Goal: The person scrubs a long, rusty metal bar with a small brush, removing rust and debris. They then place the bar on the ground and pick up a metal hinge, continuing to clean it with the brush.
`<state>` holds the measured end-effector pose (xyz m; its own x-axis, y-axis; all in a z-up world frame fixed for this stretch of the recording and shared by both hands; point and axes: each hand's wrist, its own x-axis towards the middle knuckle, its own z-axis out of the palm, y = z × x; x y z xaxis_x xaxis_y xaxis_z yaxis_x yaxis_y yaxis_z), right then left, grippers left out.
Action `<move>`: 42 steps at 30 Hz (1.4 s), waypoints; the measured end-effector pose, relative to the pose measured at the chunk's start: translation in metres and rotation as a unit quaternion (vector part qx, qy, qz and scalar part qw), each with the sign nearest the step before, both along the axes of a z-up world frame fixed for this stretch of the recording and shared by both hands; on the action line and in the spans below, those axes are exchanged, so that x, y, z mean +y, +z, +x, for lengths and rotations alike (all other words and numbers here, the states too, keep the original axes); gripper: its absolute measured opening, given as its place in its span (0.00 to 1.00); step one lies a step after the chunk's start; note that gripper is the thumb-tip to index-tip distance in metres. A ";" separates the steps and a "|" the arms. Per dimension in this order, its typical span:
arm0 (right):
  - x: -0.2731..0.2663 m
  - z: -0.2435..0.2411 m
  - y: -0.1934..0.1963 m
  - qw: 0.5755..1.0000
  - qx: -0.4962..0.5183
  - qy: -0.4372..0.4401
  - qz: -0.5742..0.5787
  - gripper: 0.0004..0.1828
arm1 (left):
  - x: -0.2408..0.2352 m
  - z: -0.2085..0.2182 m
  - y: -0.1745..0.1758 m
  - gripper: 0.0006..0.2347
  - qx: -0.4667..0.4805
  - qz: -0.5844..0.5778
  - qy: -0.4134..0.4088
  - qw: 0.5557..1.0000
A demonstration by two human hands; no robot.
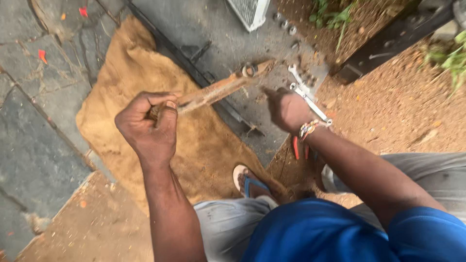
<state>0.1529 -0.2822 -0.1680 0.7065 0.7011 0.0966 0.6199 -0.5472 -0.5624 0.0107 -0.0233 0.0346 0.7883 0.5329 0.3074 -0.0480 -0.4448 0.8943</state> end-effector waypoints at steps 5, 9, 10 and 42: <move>0.001 -0.020 -0.026 0.994 -0.014 -0.105 0.022 0.17 | 0.013 0.004 -0.003 0.06 -0.024 -0.010 0.007 1.000; -0.011 -0.011 -0.039 0.985 -0.037 -0.114 0.126 0.20 | 0.016 -0.003 -0.010 0.05 -0.045 -0.057 -0.016 0.997; -0.010 -0.006 -0.038 0.988 -0.040 -0.082 0.124 0.21 | 0.017 -0.005 -0.009 0.05 -0.026 -0.019 0.000 0.999; 0.022 0.035 -0.107 0.992 0.006 -0.116 0.046 0.21 | 0.004 -0.002 0.001 0.10 0.003 -0.002 -0.009 1.000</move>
